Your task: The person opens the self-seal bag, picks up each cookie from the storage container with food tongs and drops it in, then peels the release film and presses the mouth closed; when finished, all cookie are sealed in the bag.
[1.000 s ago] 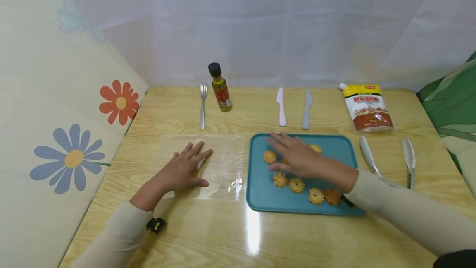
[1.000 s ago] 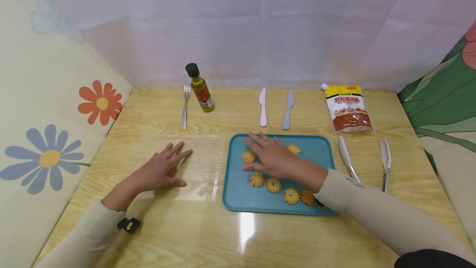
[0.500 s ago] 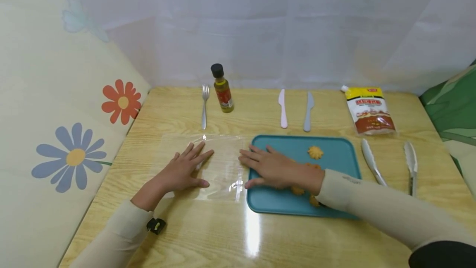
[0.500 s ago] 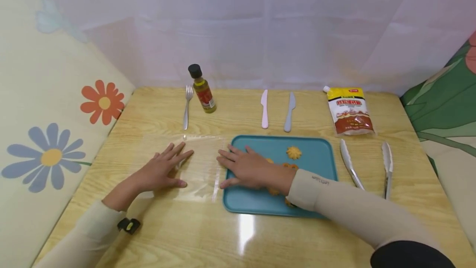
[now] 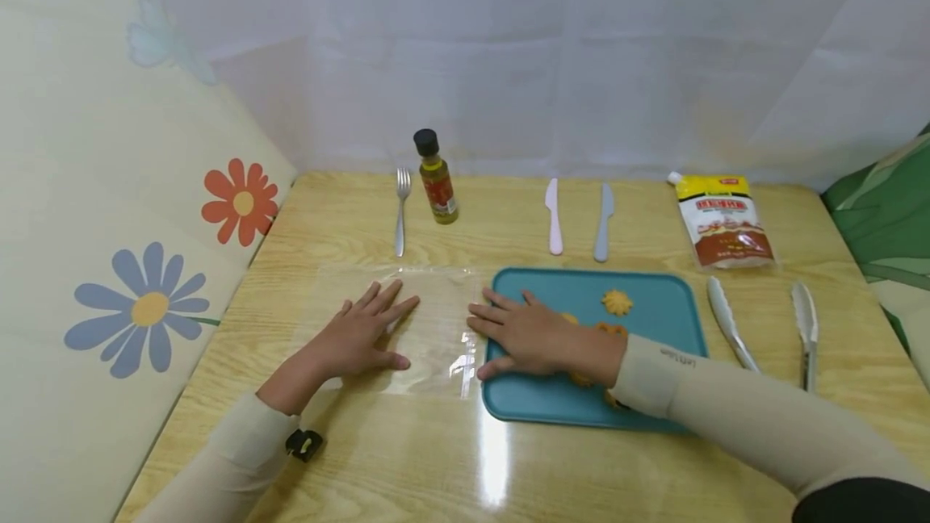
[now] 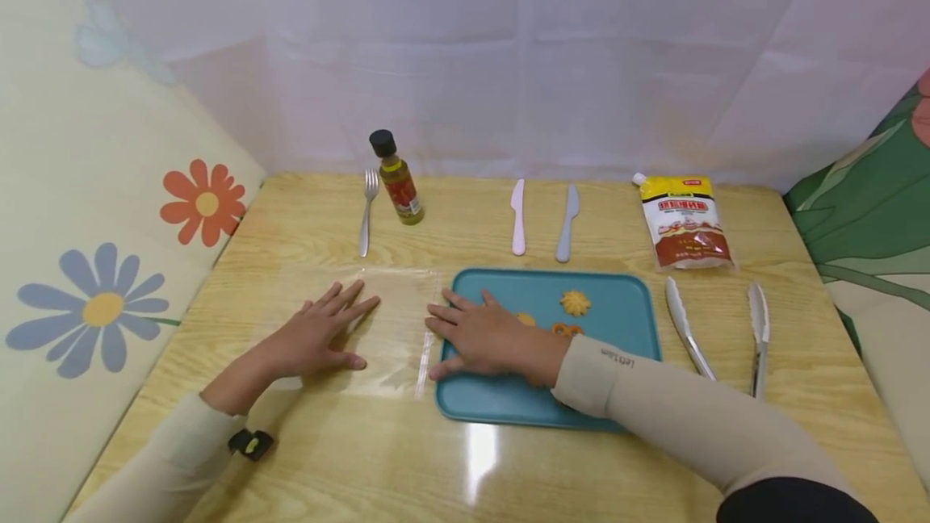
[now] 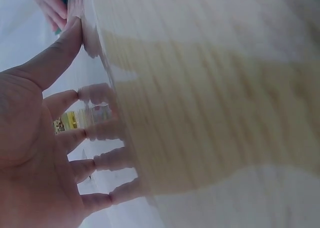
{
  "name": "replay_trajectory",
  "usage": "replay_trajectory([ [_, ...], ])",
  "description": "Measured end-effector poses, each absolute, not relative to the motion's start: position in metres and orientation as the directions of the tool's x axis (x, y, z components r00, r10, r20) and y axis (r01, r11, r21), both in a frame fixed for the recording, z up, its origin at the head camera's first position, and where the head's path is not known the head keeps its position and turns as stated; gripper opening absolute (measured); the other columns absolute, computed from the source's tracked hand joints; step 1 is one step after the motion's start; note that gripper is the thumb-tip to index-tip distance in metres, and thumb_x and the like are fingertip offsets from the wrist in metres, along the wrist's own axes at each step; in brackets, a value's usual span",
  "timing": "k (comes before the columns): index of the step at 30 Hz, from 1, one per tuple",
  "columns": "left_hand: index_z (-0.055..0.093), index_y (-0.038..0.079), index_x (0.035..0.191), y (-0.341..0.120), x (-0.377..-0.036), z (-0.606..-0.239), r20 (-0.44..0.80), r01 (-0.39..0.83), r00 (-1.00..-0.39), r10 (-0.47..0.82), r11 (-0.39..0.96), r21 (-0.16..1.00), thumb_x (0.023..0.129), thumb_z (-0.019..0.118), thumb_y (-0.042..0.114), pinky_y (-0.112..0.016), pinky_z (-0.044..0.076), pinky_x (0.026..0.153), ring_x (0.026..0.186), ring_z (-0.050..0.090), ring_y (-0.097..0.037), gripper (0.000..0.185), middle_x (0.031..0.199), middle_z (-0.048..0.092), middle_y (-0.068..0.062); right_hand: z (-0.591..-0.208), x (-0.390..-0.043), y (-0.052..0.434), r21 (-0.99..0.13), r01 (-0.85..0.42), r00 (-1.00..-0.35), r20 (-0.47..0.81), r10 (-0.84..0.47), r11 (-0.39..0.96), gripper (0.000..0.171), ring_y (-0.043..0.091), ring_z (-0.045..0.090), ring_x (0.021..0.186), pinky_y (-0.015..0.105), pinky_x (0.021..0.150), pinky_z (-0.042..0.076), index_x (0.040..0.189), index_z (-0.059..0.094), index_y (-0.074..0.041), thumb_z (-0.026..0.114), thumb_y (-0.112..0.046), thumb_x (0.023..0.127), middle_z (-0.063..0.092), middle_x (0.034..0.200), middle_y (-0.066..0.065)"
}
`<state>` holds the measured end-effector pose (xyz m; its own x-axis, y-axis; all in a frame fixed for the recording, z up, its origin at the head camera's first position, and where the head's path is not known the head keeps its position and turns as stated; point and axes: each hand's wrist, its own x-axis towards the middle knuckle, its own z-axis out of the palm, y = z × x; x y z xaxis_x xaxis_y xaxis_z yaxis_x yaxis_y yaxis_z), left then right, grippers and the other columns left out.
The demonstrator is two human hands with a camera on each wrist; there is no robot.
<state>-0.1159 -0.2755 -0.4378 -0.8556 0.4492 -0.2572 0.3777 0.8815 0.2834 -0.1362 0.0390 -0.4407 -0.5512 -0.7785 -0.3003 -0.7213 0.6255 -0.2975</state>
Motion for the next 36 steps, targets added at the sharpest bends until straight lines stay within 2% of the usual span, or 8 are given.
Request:
replay_trajectory([
  [4,0.039,0.019,0.160,-0.279,-0.117,-0.437,-0.232,0.389,-0.852,0.469,0.865,0.317,0.086,0.079,0.054,-0.083,0.024,0.107,0.152,0.016,-0.054,0.091,0.169,0.019,-0.021,-0.439,-0.137,0.038,-0.305,-0.716,-0.546,-0.316,-0.776,0.628,0.087,0.020,0.000,0.160,0.067,0.122,0.018,0.165,0.025,-0.025,0.044,-0.074,0.096,0.015,0.172,-0.008],
  [7,0.044,0.017,0.158,-0.285,-0.120,-0.437,-0.199,0.386,-0.852,0.484,0.838,0.385,0.088,0.081,0.042,-0.079,0.026,0.110,0.151,0.018,-0.054,0.083,0.169,0.021,-0.022,-0.437,-0.137,0.039,-0.310,-0.711,-0.544,-0.324,-0.774,0.631,0.087,0.020,0.000,0.160,0.067,0.122,0.017,0.165,0.025,-0.025,0.044,-0.074,0.096,0.015,0.173,-0.008],
  [11,0.056,0.010,0.149,-0.296,-0.122,-0.437,-0.151,0.363,-0.863,0.482,0.800,0.478,0.091,0.081,0.022,-0.069,0.032,0.114,0.149,0.028,-0.052,0.064,0.163,0.034,-0.025,-0.435,-0.137,0.039,-0.320,-0.706,-0.541,-0.333,-0.772,0.632,0.086,0.020,0.000,0.160,0.068,0.122,0.016,0.165,0.026,-0.024,0.044,-0.073,0.097,0.015,0.173,-0.007],
  [14,0.064,0.006,0.140,-0.303,-0.122,-0.436,-0.120,0.355,-0.872,0.474,0.783,0.510,0.092,0.079,0.016,-0.067,0.036,0.112,0.143,0.038,-0.052,0.051,0.155,0.044,-0.026,-0.433,-0.137,0.039,-0.326,-0.704,-0.538,-0.333,-0.774,0.630,0.085,0.020,0.000,0.160,0.068,0.122,0.017,0.165,0.027,-0.023,0.044,-0.072,0.097,0.016,0.172,-0.007],
  [19,0.072,0.007,0.130,-0.310,-0.122,-0.437,-0.088,0.351,-0.882,0.463,0.770,0.533,0.091,0.079,0.013,-0.067,0.037,0.109,0.138,0.041,-0.051,0.039,0.150,0.050,-0.025,-0.433,-0.137,0.039,-0.333,-0.703,-0.534,-0.336,-0.775,0.629,0.085,0.019,-0.001,0.160,0.068,0.122,0.017,0.165,0.027,-0.023,0.045,-0.072,0.098,0.015,0.172,-0.007],
  [28,0.076,0.006,0.122,-0.309,-0.125,-0.444,-0.070,0.288,-0.910,0.408,0.744,0.603,0.087,0.083,0.012,-0.067,0.035,0.111,0.138,0.042,-0.049,0.036,0.148,0.052,-0.023,-0.432,-0.137,0.039,-0.325,-0.707,-0.530,-0.344,-0.775,0.628,0.086,0.020,0.000,0.160,0.067,0.122,0.017,0.165,0.026,-0.024,0.042,-0.074,0.097,0.015,0.173,-0.007],
  [36,0.080,0.006,0.111,-0.306,-0.125,-0.451,-0.064,0.224,-0.939,0.337,0.743,0.631,0.087,0.081,0.004,-0.065,0.036,0.112,0.139,0.043,-0.049,0.024,0.145,0.055,-0.022,-0.434,-0.137,0.039,-0.323,-0.709,-0.531,-0.340,-0.776,0.627,0.086,0.020,-0.001,0.160,0.067,0.122,0.018,0.165,0.025,-0.024,0.043,-0.074,0.097,0.014,0.173,-0.007],
])
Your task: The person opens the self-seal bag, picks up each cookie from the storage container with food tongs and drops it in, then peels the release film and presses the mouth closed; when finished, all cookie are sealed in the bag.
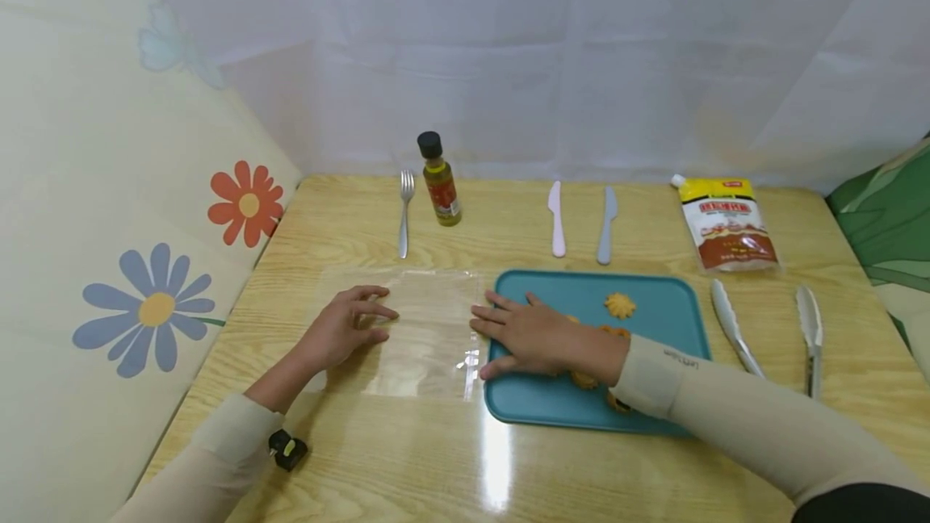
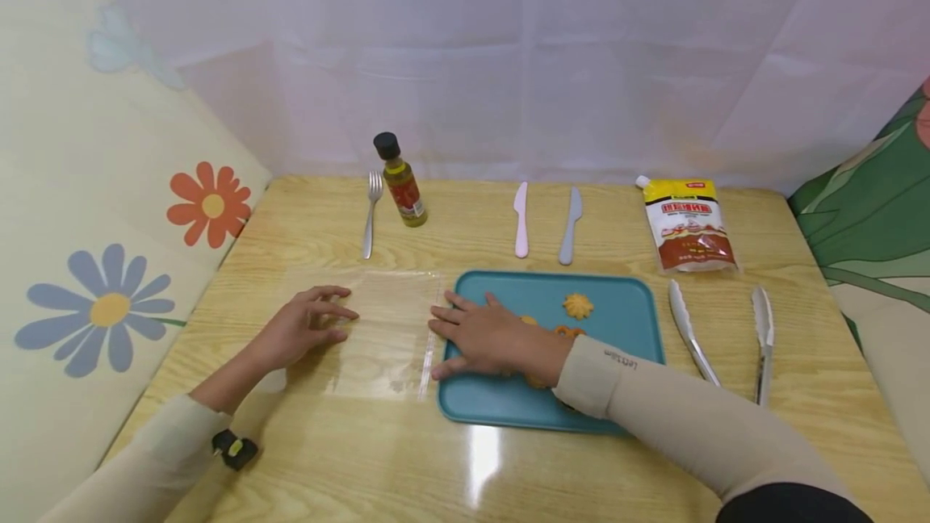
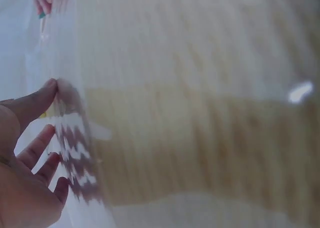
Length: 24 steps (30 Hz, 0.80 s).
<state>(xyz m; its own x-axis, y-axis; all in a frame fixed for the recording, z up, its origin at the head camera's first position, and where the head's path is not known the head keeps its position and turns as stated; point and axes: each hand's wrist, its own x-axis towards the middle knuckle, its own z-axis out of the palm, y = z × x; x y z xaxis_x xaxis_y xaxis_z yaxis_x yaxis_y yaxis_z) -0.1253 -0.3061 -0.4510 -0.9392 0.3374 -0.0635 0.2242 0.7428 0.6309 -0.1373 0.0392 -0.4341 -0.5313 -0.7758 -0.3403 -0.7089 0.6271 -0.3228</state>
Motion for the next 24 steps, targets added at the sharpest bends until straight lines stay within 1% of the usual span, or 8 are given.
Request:
replay_trajectory([
  [5,0.081,0.006,0.103,-0.3063,-0.1236,-0.4530,-0.048,0.195,-0.952,0.303,0.719,0.666,0.088,0.080,0.001,-0.064,0.036,0.113,0.141,0.043,-0.047,0.016,0.146,0.056,-0.020,-0.4339,-0.1374,0.0395,-0.325,-0.708,-0.532,-0.338,-0.777,0.626,0.086,0.021,0.000,0.160,0.067,0.122,0.018,0.165,0.026,-0.023,0.045,-0.072,0.097,0.015,0.173,-0.006],
  [7,0.080,0.007,0.100,-0.3066,-0.1228,-0.4533,-0.046,0.183,-0.957,0.285,0.722,0.667,0.089,0.079,0.002,-0.064,0.037,0.112,0.141,0.043,-0.045,0.012,0.146,0.057,-0.019,-0.4338,-0.1374,0.0395,-0.326,-0.709,-0.532,-0.336,-0.777,0.626,0.085,0.021,0.000,0.160,0.067,0.122,0.018,0.165,0.026,-0.023,0.046,-0.071,0.097,0.015,0.173,-0.006],
  [11,0.079,0.005,0.095,-0.3080,-0.1226,-0.4534,-0.068,0.136,-0.967,0.244,0.726,0.675,0.090,0.079,0.007,-0.062,0.033,0.116,0.144,0.040,-0.043,0.006,0.147,0.058,-0.017,-0.4340,-0.1376,0.0396,-0.325,-0.710,-0.529,-0.339,-0.778,0.624,0.085,0.020,0.000,0.160,0.067,0.122,0.018,0.165,0.025,-0.024,0.046,-0.071,0.098,0.015,0.173,-0.006],
  [14,0.079,0.003,0.094,-0.3091,-0.1238,-0.4528,-0.088,0.111,-0.969,0.232,0.722,0.683,0.091,0.079,0.009,-0.061,0.027,0.120,0.147,0.037,-0.042,0.007,0.147,0.058,-0.017,-0.4340,-0.1380,0.0395,-0.325,-0.710,-0.528,-0.342,-0.777,0.625,0.085,0.020,0.000,0.160,0.067,0.122,0.018,0.165,0.026,-0.024,0.046,-0.071,0.098,0.015,0.173,-0.006],
  [16,0.079,0.002,0.094,-0.3099,-0.1247,-0.4527,-0.097,0.097,-0.969,0.227,0.712,0.695,0.091,0.079,0.008,-0.060,0.025,0.121,0.148,0.036,-0.043,0.007,0.147,0.058,-0.017,-0.4337,-0.1380,0.0395,-0.325,-0.710,-0.528,-0.340,-0.778,0.624,0.085,0.020,0.000,0.160,0.067,0.121,0.019,0.165,0.026,-0.024,0.046,-0.071,0.097,0.015,0.173,-0.006],
  [21,0.077,0.001,0.094,-0.3117,-0.1264,-0.4517,-0.117,0.054,-0.970,0.214,0.656,0.753,0.090,0.077,0.001,-0.057,0.024,0.123,0.149,0.034,-0.044,0.004,0.145,0.059,-0.019,-0.4345,-0.1381,0.0396,-0.321,-0.717,-0.528,-0.330,-0.783,0.619,0.085,0.020,0.000,0.160,0.067,0.121,0.020,0.165,0.027,-0.024,0.046,-0.071,0.097,0.016,0.173,-0.007],
  [24,0.076,0.001,0.095,-0.3132,-0.1267,-0.4507,-0.130,0.030,-0.969,0.208,0.625,0.780,0.092,0.075,0.000,-0.056,0.024,0.123,0.150,0.033,-0.043,0.004,0.144,0.060,-0.019,-0.4348,-0.1380,0.0400,-0.321,-0.718,-0.529,-0.325,-0.784,0.617,0.085,0.020,0.001,0.160,0.068,0.121,0.020,0.165,0.027,-0.023,0.047,-0.071,0.097,0.016,0.172,-0.006],
])
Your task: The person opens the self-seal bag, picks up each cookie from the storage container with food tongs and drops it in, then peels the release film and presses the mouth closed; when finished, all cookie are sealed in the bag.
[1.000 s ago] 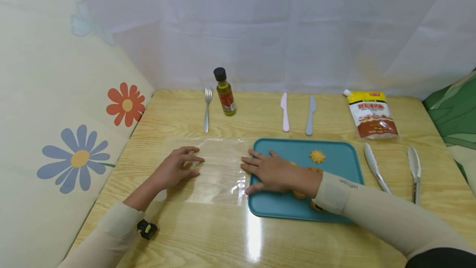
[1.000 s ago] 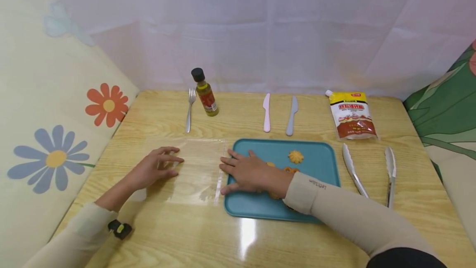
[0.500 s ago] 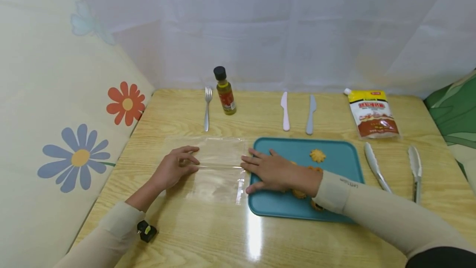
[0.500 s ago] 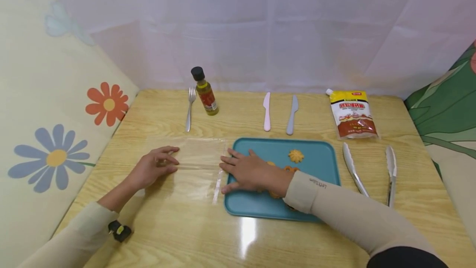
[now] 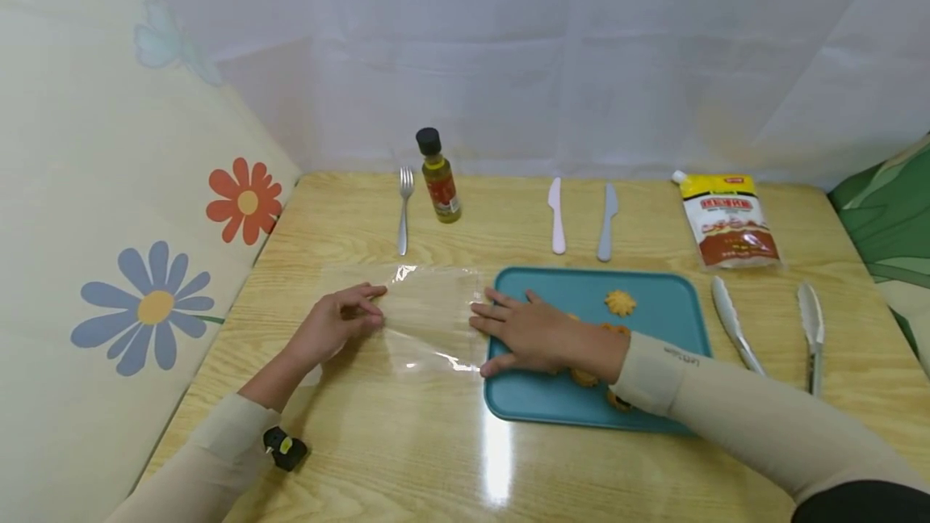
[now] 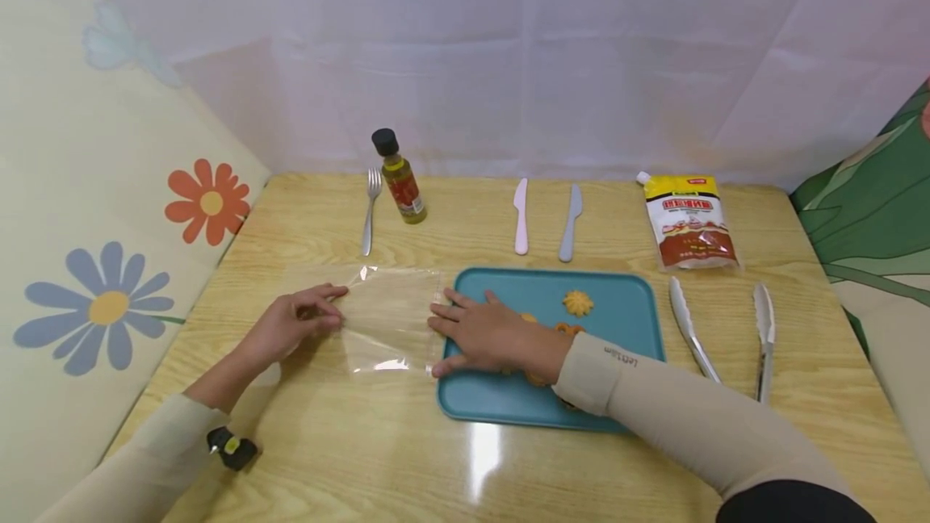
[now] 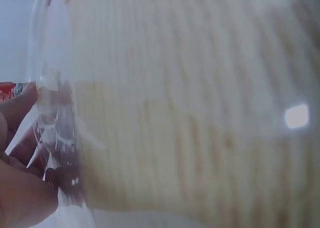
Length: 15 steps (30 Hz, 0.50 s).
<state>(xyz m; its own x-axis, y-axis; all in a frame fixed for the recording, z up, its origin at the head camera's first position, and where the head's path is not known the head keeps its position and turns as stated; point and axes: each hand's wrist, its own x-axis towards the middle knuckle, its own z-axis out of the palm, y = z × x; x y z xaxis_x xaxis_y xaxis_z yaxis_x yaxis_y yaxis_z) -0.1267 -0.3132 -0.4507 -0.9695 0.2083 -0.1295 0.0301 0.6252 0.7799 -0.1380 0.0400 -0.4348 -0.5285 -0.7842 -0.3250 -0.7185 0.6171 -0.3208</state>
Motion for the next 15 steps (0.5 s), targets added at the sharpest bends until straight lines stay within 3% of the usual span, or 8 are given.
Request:
replay_trajectory([
  [11,0.075,0.002,0.105,-0.324,-0.127,-0.451,-0.176,-0.043,-0.965,0.195,0.543,0.839,0.096,0.074,0.014,-0.055,0.021,0.125,0.153,0.032,-0.034,0.015,0.146,0.060,-0.012,-0.433,-0.138,0.040,-0.336,-0.709,-0.528,-0.330,-0.783,0.620,0.084,0.021,0.001,0.160,0.068,0.121,0.019,0.164,0.028,-0.024,0.048,-0.070,0.098,0.016,0.172,-0.006],
  [13,0.074,-0.001,0.106,-0.326,-0.126,-0.450,-0.174,-0.049,-0.965,0.196,0.516,0.855,0.097,0.073,0.015,-0.051,0.021,0.125,0.152,0.033,-0.034,0.018,0.145,0.061,-0.013,-0.432,-0.138,0.040,-0.338,-0.709,-0.527,-0.330,-0.783,0.619,0.083,0.021,0.001,0.160,0.068,0.121,0.019,0.164,0.028,-0.023,0.048,-0.070,0.098,0.016,0.172,-0.006],
  [15,0.072,-0.004,0.107,-0.328,-0.126,-0.450,-0.172,-0.058,-0.966,0.194,0.487,0.871,0.098,0.073,0.016,-0.039,0.025,0.125,0.152,0.035,-0.032,0.022,0.145,0.060,-0.014,-0.432,-0.138,0.040,-0.338,-0.711,-0.525,-0.329,-0.785,0.617,0.084,0.021,0.001,0.160,0.068,0.121,0.019,0.164,0.028,-0.023,0.048,-0.070,0.098,0.017,0.172,-0.006],
])
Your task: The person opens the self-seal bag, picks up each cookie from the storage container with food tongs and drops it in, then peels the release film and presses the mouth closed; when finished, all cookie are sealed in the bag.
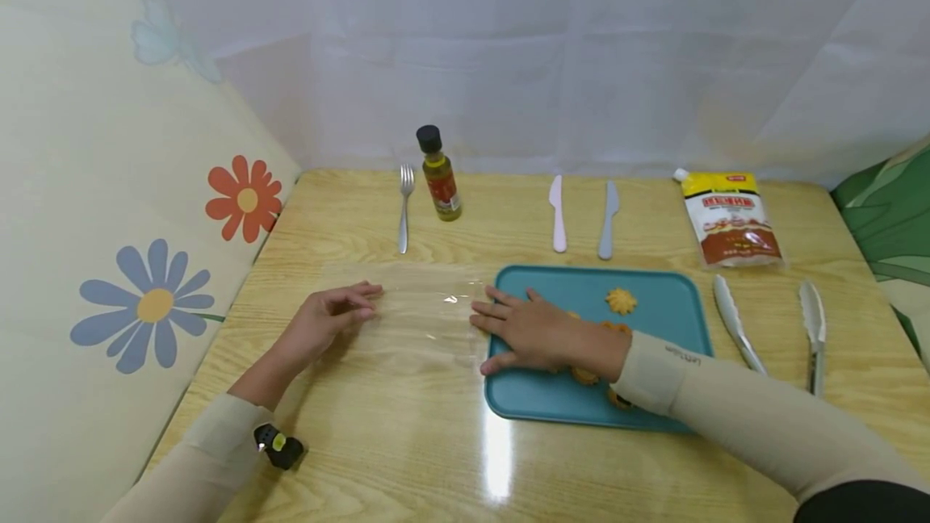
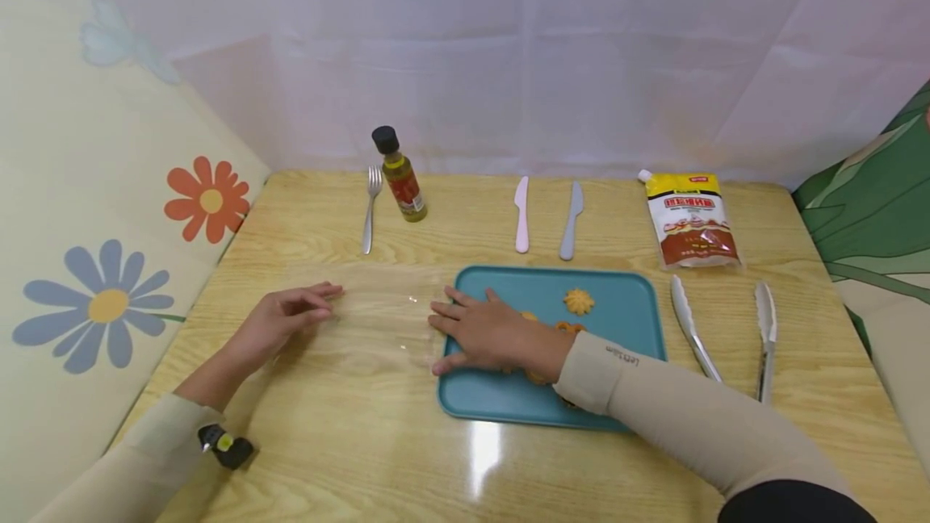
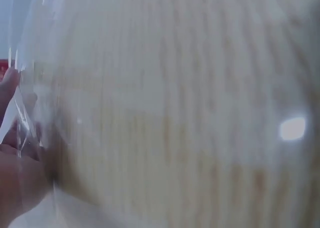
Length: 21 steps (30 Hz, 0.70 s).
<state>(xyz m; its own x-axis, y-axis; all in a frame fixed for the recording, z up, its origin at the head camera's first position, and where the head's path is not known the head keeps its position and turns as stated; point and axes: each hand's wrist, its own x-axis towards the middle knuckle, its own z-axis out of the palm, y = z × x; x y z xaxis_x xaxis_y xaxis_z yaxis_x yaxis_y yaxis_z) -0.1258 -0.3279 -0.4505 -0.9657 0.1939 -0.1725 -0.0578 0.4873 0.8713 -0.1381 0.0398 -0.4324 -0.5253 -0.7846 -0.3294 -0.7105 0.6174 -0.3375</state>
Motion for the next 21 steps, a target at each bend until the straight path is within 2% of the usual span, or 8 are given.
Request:
replay_trajectory([
  [3,0.069,-0.008,0.111,-0.331,-0.126,-0.452,-0.171,-0.078,-0.968,0.186,0.427,0.901,0.099,0.071,0.016,-0.019,0.035,0.115,0.150,0.039,-0.027,0.026,0.146,0.060,-0.014,-0.433,-0.138,0.040,-0.334,-0.715,-0.524,-0.327,-0.786,0.615,0.084,0.022,0.001,0.160,0.068,0.121,0.019,0.164,0.028,-0.023,0.047,-0.070,0.098,0.016,0.173,-0.005],
  [5,0.067,-0.011,0.113,-0.334,-0.126,-0.455,-0.166,-0.087,-0.970,0.181,0.379,0.921,0.100,0.069,0.014,-0.011,0.039,0.106,0.146,0.044,-0.017,0.028,0.145,0.061,-0.011,-0.434,-0.139,0.041,-0.333,-0.716,-0.524,-0.324,-0.788,0.613,0.084,0.022,0.001,0.160,0.068,0.121,0.019,0.165,0.028,-0.023,0.047,-0.070,0.098,0.016,0.173,-0.006],
  [8,0.064,-0.013,0.115,-0.338,-0.126,-0.458,-0.143,-0.082,-0.974,0.178,0.312,0.947,0.101,0.067,0.012,-0.010,0.043,0.102,0.136,0.051,-0.002,0.029,0.140,0.066,-0.001,-0.434,-0.139,0.041,-0.338,-0.715,-0.525,-0.319,-0.789,0.612,0.083,0.022,0.001,0.160,0.068,0.121,0.019,0.164,0.028,-0.024,0.047,-0.070,0.098,0.016,0.172,-0.006],
  [10,0.063,-0.015,0.116,-0.340,-0.125,-0.459,-0.125,-0.073,-0.976,0.180,0.269,0.960,0.101,0.066,0.011,-0.011,0.044,0.102,0.130,0.054,0.004,0.030,0.135,0.069,0.005,-0.434,-0.139,0.041,-0.340,-0.714,-0.525,-0.319,-0.789,0.612,0.083,0.021,0.001,0.160,0.068,0.121,0.019,0.164,0.028,-0.024,0.048,-0.070,0.098,0.016,0.172,-0.006],
  [15,0.064,-0.016,0.115,-0.342,-0.124,-0.458,-0.108,-0.072,-0.977,0.183,0.195,0.978,0.101,0.066,0.010,-0.011,0.044,0.102,0.127,0.056,0.005,0.030,0.129,0.071,0.011,-0.434,-0.139,0.041,-0.347,-0.710,-0.526,-0.318,-0.789,0.613,0.083,0.021,0.001,0.160,0.067,0.121,0.018,0.164,0.028,-0.024,0.048,-0.070,0.098,0.015,0.173,-0.006],
  [21,0.067,-0.012,0.115,-0.341,-0.123,-0.456,-0.137,-0.105,-0.976,0.169,0.189,0.976,0.101,0.068,0.014,-0.011,0.045,0.101,0.127,0.055,0.006,0.030,0.128,0.071,0.014,-0.436,-0.141,0.043,-0.380,-0.698,-0.533,-0.289,-0.795,0.606,0.083,0.021,0.003,0.160,0.065,0.123,0.017,0.165,0.024,-0.024,0.049,-0.067,0.099,0.014,0.173,-0.005],
])
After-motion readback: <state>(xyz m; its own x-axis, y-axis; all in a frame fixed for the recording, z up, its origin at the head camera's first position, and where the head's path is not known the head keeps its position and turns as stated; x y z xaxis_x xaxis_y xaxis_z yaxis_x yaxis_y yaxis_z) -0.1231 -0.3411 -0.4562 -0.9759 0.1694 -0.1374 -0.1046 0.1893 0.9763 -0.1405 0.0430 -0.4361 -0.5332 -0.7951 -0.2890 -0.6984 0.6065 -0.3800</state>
